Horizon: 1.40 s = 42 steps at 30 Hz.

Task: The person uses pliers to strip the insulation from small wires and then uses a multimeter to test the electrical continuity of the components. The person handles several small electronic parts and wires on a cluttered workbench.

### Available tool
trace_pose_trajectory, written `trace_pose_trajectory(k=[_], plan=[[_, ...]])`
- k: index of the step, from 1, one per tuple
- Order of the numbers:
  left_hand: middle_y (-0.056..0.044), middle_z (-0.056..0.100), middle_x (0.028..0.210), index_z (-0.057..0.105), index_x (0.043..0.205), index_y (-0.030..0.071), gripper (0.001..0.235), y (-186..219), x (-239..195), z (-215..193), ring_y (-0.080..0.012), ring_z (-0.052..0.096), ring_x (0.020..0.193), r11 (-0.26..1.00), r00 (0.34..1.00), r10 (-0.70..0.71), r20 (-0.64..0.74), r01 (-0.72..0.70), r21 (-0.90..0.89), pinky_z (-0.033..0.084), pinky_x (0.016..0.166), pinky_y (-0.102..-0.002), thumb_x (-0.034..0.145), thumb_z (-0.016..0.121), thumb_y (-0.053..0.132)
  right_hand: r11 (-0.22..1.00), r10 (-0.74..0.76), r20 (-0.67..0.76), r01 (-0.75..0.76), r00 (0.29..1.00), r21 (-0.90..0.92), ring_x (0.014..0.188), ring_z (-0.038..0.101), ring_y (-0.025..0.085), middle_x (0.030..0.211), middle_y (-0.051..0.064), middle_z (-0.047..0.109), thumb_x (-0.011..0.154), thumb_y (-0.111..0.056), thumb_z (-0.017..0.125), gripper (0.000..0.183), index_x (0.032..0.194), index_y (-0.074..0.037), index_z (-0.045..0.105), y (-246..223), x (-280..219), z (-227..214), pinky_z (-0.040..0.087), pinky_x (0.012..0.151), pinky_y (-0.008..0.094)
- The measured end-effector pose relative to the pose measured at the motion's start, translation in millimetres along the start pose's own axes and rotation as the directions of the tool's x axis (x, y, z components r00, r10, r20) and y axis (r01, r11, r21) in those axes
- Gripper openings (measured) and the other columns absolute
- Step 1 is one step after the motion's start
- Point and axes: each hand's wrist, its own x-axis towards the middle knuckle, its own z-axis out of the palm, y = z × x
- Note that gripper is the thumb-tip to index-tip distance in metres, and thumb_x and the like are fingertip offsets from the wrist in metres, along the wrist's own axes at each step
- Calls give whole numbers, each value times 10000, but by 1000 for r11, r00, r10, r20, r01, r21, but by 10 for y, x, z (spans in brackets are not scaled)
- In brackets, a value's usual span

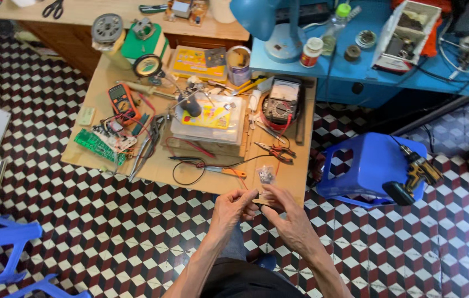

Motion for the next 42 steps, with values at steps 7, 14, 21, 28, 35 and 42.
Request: trace_pose_trajectory(k=[7, 14, 21, 28, 35, 42], plan=[[-24, 650, 648, 690, 857, 16, 324, 490, 357, -549, -82, 572, 514, 990, 990, 135, 29, -136, 47, 439, 459, -219, 940, 744, 325, 874, 109, 99, -143, 989, 465, 863, 750, 166, 955, 119, 745, 982, -158, 625, 348, 1207, 104, 668, -257, 808, 490, 615, 805, 294], [-22, 693, 817, 686, 969, 38, 382, 1060, 1515, -965, -57, 618, 694, 979, 973, 199, -114, -201, -12, 512, 612, -193, 953, 680, 420, 795, 208, 13, -177, 978, 580, 799, 730, 202, 924, 148, 733, 966, -130, 646, 235, 1106, 58, 628, -315, 2037, 852, 606, 739, 315], [-25, 584, 847, 715, 1077, 12, 403, 1045, 2789, -1260, -77, 497, 713, 997, 990, 60, -131, -67, -48, 400, 606, -214, 943, 760, 389, 668, 396, -77, -229, 915, 708, 775, 721, 215, 903, 121, 716, 967, -166, 658, 215, 1087, 8, 618, 171, 3051, 1084, 604, 716, 315], [-21, 685, 867, 722, 1034, 3, 334, 886, 3160, -1368, -61, 624, 715, 980, 1000, -2, -16, -1, -197, 519, 662, -197, 908, 766, 310, 661, 429, -84, -249, 899, 707, 797, 732, 200, 931, 106, 724, 960, -160, 676, 203, 1072, 2, 627, 421, 3265, 1219, 612, 729, 316], [-56, 713, 889, 695, 1037, 2, 330, 908, 3188, -1428, -134, 701, 763, 976, 998, -60, -9, 57, -208, 592, 719, -249, 907, 765, 297, 579, 421, -43, -231, 906, 782, 909, 762, 287, 1002, 187, 730, 941, -95, 642, 168, 1022, 48, 609, 165, 3239, 1219, 644, 840, 367], [-56, 700, 864, 681, 1058, 3, 329, 910, 3161, -1390, -150, 703, 747, 969, 998, -61, -32, 51, -240, 589, 684, -262, 908, 767, 283, 517, 357, 24, -219, 934, 827, 987, 761, 337, 1054, 232, 710, 950, -82, 619, 130, 987, 33, 573, 28, 3209, 1132, 642, 862, 372]])
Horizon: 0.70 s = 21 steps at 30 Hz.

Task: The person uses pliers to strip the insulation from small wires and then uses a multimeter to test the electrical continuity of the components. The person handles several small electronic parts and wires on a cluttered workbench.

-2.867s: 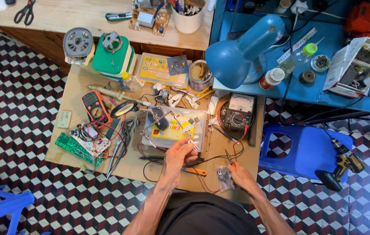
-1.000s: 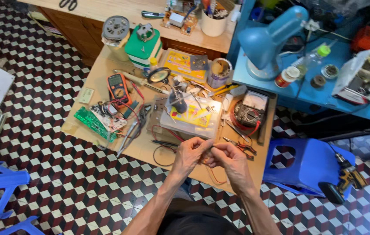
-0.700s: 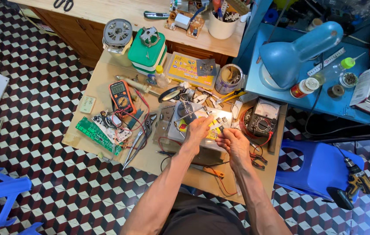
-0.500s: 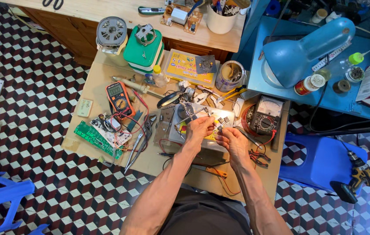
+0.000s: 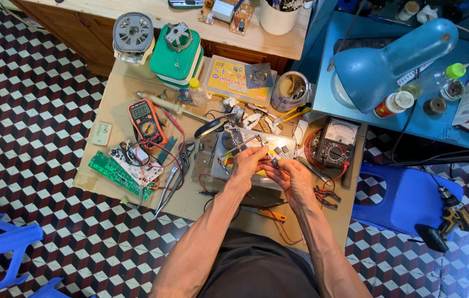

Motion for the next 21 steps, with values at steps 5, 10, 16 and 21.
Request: trace_pose_trajectory(k=[5, 10, 16, 21], plan=[[-46, 710, 857, 689, 1055, 16, 312, 26, 9, 8, -128, 695, 727, 1000, 1000, -2, -8, 2, -5, 573, 668, -236, 907, 766, 279, 998, 29, 20, -30, 999, 54, 994, 752, 327, 1093, 252, 714, 961, -78, 610, 150, 1033, 50, 581, 62, 86, -12, 628, 874, 383], [-18, 715, 839, 701, 1024, 29, 298, 25, -8, -10, -89, 663, 689, 999, 999, 26, -28, -25, 48, 515, 610, -201, 920, 764, 301, 991, -9, -18, 11, 1000, 131, 993, 746, 301, 1128, 248, 724, 986, -112, 592, 202, 1099, 56, 590, 279, 148, -30, 625, 884, 389], [-12, 717, 838, 713, 1021, 39, 280, 32, -29, 29, -79, 645, 670, 999, 999, 15, -47, -13, 38, 507, 603, -204, 907, 766, 289, 987, -37, -23, 40, 999, 154, 1012, 743, 307, 1136, 248, 715, 998, -124, 605, 216, 1102, 65, 590, 368, 190, -63, 617, 907, 390], [-19, 717, 839, 714, 1021, 24, 287, 55, -60, 46, -79, 642, 679, 999, 998, 35, -61, -32, 43, 503, 610, -204, 911, 768, 283, 980, -63, -20, 66, 998, 185, 1019, 744, 328, 1122, 257, 713, 989, -98, 614, 177, 1055, 61, 572, 367, 157, -35, 622, 929, 402]])
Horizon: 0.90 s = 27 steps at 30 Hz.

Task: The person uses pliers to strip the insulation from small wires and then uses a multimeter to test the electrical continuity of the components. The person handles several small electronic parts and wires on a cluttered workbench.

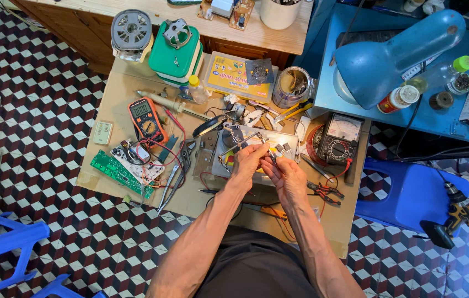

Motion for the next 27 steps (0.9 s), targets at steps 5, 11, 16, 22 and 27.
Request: trace_pose_trajectory(k=[5, 11, 16, 22, 27], plan=[[-26, 723, 844, 712, 1021, 26, 293, 24, -7, 5, -85, 654, 685, 1000, 1000, 1, -19, -1, 7, 519, 621, -207, 901, 772, 285, 1000, 13, -7, -13, 1000, -16, 1025, 743, 319, 1122, 251, 715, 987, -98, 612, 179, 1056, 63, 576, -34, 9, 23, 619, 928, 388], [-28, 710, 849, 712, 1024, 15, 306, 68, -40, 5, -86, 641, 692, 1000, 1000, -1, -23, 2, 29, 515, 633, -210, 913, 778, 292, 1000, -2, -7, 2, 1000, -9, 1019, 739, 319, 1118, 254, 713, 988, -112, 622, 191, 1059, 58, 571, -1, 21, 47, 620, 913, 382], [-40, 727, 887, 704, 1062, 19, 315, 106, -98, 11, -101, 669, 720, 1000, 1000, 0, -8, 0, -4, 539, 662, -223, 900, 761, 284, 999, 23, -20, -24, 1000, -36, 1014, 741, 301, 1125, 244, 716, 989, -133, 625, 207, 1085, 45, 583, -30, 20, 74, 617, 910, 376], [-78, 721, 1055, 689, 1243, -46, 468, 183, -263, 34, -118, 664, 917, 990, 996, 75, 51, -80, 114, 537, 803, -248, 973, 699, 337, 955, 20, -74, -41, 997, -293, 1015, 740, 281, 1114, 205, 721, 1017, -232, 600, 325, 1185, 46, 600, -304, -97, -145, 610, 921, 364], [-119, 730, 1166, 638, 1353, 28, 491, 223, -889, -106, -151, 686, 1062, 950, 993, 121, 1, -116, 290, 538, 927, -287, 973, 613, 339, 860, -101, -203, -18, 974, -510, 973, 729, 245, 1110, 174, 713, 1032, -256, 596, 334, 1197, 33, 624, -748, -321, -662, 608, 887, 335]])
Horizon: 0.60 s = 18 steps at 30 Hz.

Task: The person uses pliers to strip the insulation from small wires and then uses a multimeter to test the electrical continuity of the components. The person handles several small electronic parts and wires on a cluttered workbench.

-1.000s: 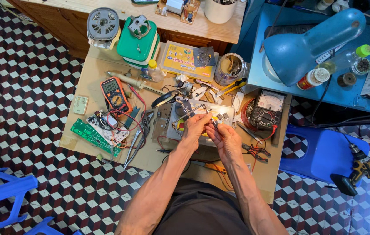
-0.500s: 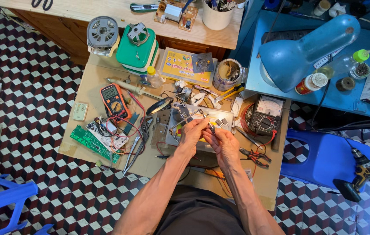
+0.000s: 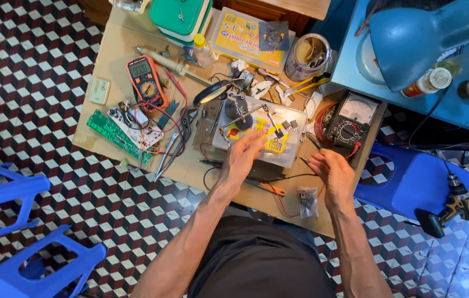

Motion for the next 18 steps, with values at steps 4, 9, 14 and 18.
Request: trace_pose_trajectory(k=[4, 9, 14, 18], plan=[[-119, 743, 1173, 623, 1334, 18, 459, -326, -613, -209, -153, 703, 1014, 990, 996, -82, -31, 78, -114, 557, 896, -287, 995, 577, 323, 963, 11, -13, -14, 1000, -267, 906, 722, 226, 1058, 161, 724, 1045, -244, 571, 331, 1177, 50, 645, 103, -26, -601, 598, 830, 316], [-131, 785, 1056, 664, 1269, 11, 435, -792, -1140, -198, -160, 730, 882, 966, 934, -251, -252, 256, -13, 586, 789, -275, 981, 581, 326, 758, 15, 48, 20, 999, -652, 903, 723, 280, 1024, 193, 752, 1027, -256, 591, 338, 1163, 35, 695, 423, 68, -1020, 572, 816, 364], [-188, 796, 977, 725, 1146, -39, 457, -940, -1436, 207, -182, 723, 803, 928, 878, -373, -299, 362, -95, 582, 739, -275, 1007, 556, 362, 146, -347, 352, 421, 869, -895, 1013, 627, 437, 1087, 254, 656, 919, -195, 665, 346, 1207, -3, 663, 827, 443, -1279, 490, 879, 513], [-139, 783, 997, 713, 1175, -14, 427, -782, -1396, 507, -152, 722, 853, 938, 880, -346, -326, 328, -112, 569, 772, -264, 986, 576, 344, -78, -410, 512, 530, 755, -844, 1041, 608, 410, 1113, 219, 642, 751, -198, 690, 479, 1186, 0, 650, 1109, 750, -1338, 467, 877, 525]])
